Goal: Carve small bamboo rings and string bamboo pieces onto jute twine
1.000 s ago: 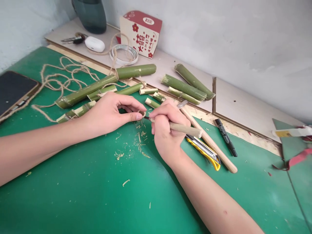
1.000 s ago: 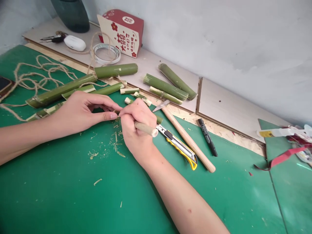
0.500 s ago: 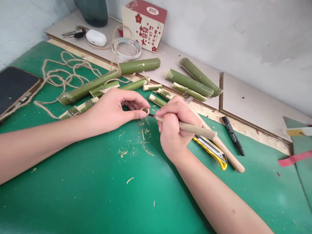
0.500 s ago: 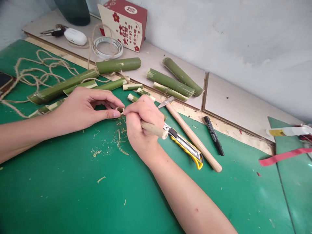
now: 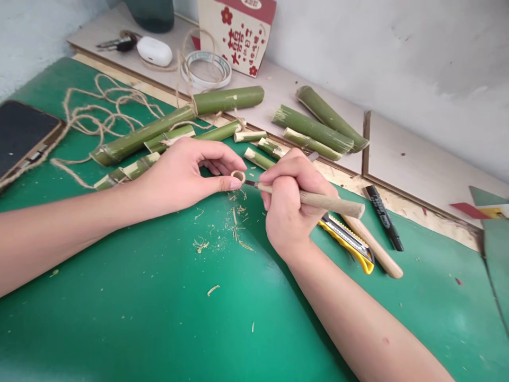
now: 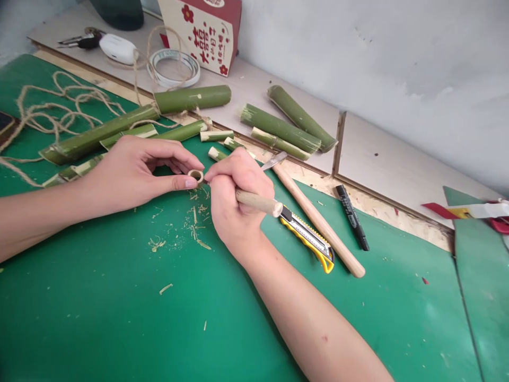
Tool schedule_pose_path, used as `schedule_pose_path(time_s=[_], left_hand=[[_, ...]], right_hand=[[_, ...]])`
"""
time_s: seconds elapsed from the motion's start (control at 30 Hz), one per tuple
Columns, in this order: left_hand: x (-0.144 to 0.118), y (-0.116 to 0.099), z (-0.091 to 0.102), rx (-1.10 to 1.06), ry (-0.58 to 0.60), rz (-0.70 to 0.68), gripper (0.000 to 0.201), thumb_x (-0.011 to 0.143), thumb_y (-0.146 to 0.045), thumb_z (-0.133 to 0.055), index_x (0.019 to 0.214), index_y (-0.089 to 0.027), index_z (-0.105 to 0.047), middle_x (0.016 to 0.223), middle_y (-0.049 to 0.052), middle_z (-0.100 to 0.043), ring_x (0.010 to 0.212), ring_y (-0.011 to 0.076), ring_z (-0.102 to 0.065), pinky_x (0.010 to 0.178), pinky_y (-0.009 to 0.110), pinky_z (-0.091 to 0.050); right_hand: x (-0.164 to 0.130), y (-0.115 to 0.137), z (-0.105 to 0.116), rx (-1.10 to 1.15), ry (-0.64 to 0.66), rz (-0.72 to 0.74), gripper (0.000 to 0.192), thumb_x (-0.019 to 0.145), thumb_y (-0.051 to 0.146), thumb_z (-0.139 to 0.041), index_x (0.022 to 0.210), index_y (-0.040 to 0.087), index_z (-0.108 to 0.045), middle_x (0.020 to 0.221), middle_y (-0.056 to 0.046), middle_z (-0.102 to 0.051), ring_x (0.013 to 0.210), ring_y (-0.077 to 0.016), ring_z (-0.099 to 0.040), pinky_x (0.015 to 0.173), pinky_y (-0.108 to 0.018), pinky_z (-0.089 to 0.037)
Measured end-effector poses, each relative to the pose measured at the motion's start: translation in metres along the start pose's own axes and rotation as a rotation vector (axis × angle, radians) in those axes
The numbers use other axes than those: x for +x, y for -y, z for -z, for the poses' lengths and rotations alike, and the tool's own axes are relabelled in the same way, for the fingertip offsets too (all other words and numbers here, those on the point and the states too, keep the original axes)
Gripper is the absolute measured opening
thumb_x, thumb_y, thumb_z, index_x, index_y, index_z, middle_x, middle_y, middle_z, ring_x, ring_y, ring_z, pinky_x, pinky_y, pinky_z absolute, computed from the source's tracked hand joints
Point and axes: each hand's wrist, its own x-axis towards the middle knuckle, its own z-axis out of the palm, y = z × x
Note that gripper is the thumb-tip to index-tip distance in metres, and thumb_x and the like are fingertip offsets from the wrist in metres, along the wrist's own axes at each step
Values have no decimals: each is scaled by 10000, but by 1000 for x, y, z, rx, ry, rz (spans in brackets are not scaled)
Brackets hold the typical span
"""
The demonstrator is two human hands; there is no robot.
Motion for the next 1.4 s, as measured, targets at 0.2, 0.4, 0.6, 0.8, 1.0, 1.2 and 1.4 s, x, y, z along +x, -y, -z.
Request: schedule_pose_path(time_s=[0.2, 0.4, 0.6, 0.8, 1.0, 1.2, 1.4], left_hand=[[0, -2, 1, 17, 0, 5, 147, 866, -319, -827, 985, -235, -807, 913, -12, -791, 815, 168, -692, 796, 374, -604], [1, -2, 1, -1, 8, 21, 171, 865, -348, -830, 981, -224, -809, 890, -11, -793, 798, 169, -691, 771, 362, -599], [0, -3, 1, 2, 4, 35, 197, 843, -345, -844, 981, -209, -809, 871, -9, -794, 794, 169, -693, 771, 352, -603], [1, -2, 1, -2, 14, 43, 201, 831, -365, -851, 983, -242, -804, 882, -15, -796, 805, 185, -683, 784, 376, -607], [-1, -2, 2, 30, 15, 57, 229, 845, -406, -842, 1005, -246, -811, 902, -8, -799, 811, 183, -688, 783, 361, -607], [0, -5, 1, 91, 30, 23, 227, 906, -414, -783, 1079, -271, -825, 1029, -11, -810, 884, 188, -701, 825, 351, -602], [-2, -4, 0, 3, 15, 46, 294, 907, -380, -796, 1178, -268, -770, 1089, -6, -817, 978, 201, -749, 926, 382, -625]], right_hand=[[0, -1, 0, 85, -1, -11, 288, 787, 17, -526, 648, 240, -643, 596, 23, -582, 546, -140, -534, 555, -334, -475], [1, 0, -1, 28, 44, -10, 280, 805, 28, -507, 653, 242, -604, 614, 17, -574, 577, -148, -556, 579, -338, -506], [2, 1, 0, -76, 90, -1, 257, 874, 81, -482, 684, 234, -563, 653, 7, -570, 622, -146, -580, 617, -327, -540], [1, -2, 1, -22, 74, -48, 267, 891, 75, -477, 691, 236, -550, 676, 9, -582, 622, -140, -583, 625, -321, -552], [-1, -4, 2, 11, 48, -91, 276, 906, 109, -490, 673, 238, -565, 647, 10, -562, 621, -143, -574, 626, -330, -560], [2, -4, 1, 97, 45, -191, 246, 954, 203, -513, 719, 235, -578, 627, 17, -542, 584, -136, -578, 566, -300, -530], [10, 2, 2, 262, 60, -290, 312, 1020, 508, -437, 948, 281, -638, 641, 6, -525, 480, -141, -416, 371, -299, -302]])
